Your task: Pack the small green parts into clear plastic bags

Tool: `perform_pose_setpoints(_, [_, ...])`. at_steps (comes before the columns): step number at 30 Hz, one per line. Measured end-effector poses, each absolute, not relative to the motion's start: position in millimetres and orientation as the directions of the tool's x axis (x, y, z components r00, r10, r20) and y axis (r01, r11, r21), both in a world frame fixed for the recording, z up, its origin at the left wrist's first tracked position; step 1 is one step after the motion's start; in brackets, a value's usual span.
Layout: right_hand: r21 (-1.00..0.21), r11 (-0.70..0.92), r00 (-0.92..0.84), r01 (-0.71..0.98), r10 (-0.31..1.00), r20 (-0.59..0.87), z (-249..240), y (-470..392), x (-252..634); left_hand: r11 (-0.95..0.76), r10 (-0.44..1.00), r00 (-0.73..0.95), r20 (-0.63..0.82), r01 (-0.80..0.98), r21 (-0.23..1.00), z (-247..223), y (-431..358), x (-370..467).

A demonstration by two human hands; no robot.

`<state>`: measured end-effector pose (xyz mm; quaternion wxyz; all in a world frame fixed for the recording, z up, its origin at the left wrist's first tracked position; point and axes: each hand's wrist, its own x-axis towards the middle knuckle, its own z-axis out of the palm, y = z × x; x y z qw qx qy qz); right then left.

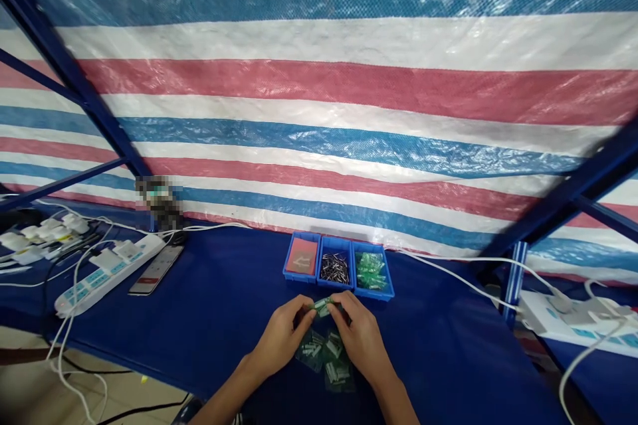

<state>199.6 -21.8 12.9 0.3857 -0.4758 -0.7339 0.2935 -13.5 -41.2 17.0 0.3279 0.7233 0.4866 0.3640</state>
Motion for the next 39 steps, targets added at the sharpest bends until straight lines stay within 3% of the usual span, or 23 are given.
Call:
perform_pose_setpoints(6, [-0.772,0.456,-0.331,0.443,0.883,0.332,30,-6,190,-0.344,0.930,0.279,0.240,0.431,0.834,21,-27,-25])
perform_pose_setpoints(13, [-0.779,0.448,-0.287,0.438,0.891,0.351,17,-4,188,-0.382,0.913,0.312,0.262,0.433,0.816,17,-14,-29])
perform_pose_setpoints(25, [-0.856,0.234,-0.174,0.460,0.970,0.171,10,-33,177,-0.335,0.942,0.177,0.285,0.474,0.814,6,-37,-22])
perform_pose_setpoints(39, [-0.941,0.239,-0.203,0.238,0.960,0.193,7,-18,182,-0.325,0.944,0.197,0.265,0.413,0.851,4,-35,-24])
